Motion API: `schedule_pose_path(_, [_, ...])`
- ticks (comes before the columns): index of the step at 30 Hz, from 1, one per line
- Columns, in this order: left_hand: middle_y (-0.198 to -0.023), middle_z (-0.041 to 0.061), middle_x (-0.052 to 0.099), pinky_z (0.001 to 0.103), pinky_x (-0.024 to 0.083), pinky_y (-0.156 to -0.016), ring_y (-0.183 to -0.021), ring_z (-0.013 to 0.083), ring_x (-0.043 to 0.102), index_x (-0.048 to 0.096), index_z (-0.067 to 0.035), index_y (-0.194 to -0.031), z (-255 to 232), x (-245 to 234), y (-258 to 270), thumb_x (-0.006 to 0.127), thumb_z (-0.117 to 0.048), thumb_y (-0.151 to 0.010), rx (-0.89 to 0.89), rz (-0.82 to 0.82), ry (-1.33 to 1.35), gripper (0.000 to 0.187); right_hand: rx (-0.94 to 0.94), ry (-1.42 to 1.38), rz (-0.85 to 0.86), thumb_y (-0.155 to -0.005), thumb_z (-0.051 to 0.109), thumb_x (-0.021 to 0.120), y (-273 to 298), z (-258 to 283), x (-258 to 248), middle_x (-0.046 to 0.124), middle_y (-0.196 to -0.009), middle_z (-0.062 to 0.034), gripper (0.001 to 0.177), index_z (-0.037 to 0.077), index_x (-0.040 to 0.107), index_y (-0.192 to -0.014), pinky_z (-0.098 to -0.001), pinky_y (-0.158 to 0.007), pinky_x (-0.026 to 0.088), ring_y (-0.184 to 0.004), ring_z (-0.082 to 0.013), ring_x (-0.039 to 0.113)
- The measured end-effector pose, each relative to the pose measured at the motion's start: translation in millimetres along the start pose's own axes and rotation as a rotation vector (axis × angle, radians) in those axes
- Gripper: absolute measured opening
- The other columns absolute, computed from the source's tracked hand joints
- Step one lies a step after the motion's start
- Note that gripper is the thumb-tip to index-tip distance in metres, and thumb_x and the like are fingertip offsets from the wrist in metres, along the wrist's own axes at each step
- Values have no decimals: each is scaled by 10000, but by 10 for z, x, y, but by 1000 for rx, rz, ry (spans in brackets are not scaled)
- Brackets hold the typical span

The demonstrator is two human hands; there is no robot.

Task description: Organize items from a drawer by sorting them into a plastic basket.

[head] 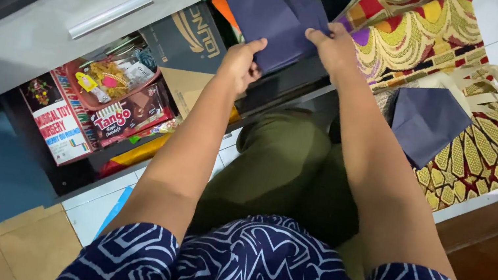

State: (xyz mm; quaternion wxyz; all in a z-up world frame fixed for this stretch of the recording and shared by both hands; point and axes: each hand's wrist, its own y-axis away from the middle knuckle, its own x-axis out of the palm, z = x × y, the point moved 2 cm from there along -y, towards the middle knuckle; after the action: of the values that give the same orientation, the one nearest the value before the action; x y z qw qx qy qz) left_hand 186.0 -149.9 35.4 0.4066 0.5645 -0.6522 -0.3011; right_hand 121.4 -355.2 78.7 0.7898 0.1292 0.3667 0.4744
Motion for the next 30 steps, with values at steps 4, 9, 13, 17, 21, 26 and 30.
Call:
schedule_pose_path(4, [-742, 8, 593, 188, 270, -372, -460, 57, 315, 566, -173, -947, 349, 81, 69, 797, -125, -800, -44, 96, 214, 278, 197, -459, 101, -833, 298, 710, 198, 134, -101, 665, -1227, -61, 474, 201, 477, -1234, -607, -1018, 544, -1191, -266, 656])
schedule_pose_path(9, [-686, -27, 611, 224, 452, -421, -446, 63, 465, 609, -160, -920, 820, 261, 440, 871, -234, -745, -21, 274, 43, 324, 224, -539, 132, -937, -43, 597, 473, 137, -469, 652, -1196, -92, 367, 134, 505, -1245, -398, -938, 662, -1071, -220, 701])
schedule_pose_path(13, [-743, -55, 595, 236, 551, -637, -580, 64, 566, 633, -182, -962, 662, 400, 848, 791, -413, -820, 61, 425, -239, 314, 12, -589, 24, -864, -73, 662, 355, -244, -921, 673, -1051, -62, 423, 141, 554, -1212, -288, -787, 670, -963, -184, 715])
schedule_pose_path(17, [-1283, 52, 673, 302, 556, -872, -1027, 169, 675, 475, -163, -1502, 546, 422, 868, 746, -433, -773, 63, 495, -402, 823, -116, -704, -222, -740, 22, 772, 445, -738, -1669, 630, -998, -43, 515, 183, 605, -1199, -314, -679, 532, -843, -192, 667])
schedule_pose_path(21, [-1030, 62, 671, 261, 547, -645, -781, 123, 654, 427, -75, -1526, 592, 243, 140, 735, -252, -846, 151, 172, -302, 767, 25, -926, -427, -809, -15, 702, 648, -1348, -2305, 714, -965, -72, 452, 150, 650, -1227, -338, -610, 586, -777, -198, 698])
schedule_pose_path(26, [-1536, 86, 437, 442, 468, -1057, -1359, 289, 501, 323, -120, -1580, 219, 90, -23, 665, -361, -861, 176, -15, -413, 831, 65, -788, -520, -833, -43, 685, 593, -2304, -2636, 652, -883, -50, 332, 133, 610, -1104, -341, -619, 556, -706, -158, 642])
schedule_pose_path(30, [-1706, 91, 213, 612, 313, -1216, -1528, 365, 294, 94, -155, -1664, -67, 190, 108, 614, -297, -1004, -4, -160, -408, 852, 402, -338, -613, -856, 89, 802, 408, -2740, -2712, 571, -1398, -116, 707, 199, 456, -1462, -305, -787, 647, -1079, -215, 742])
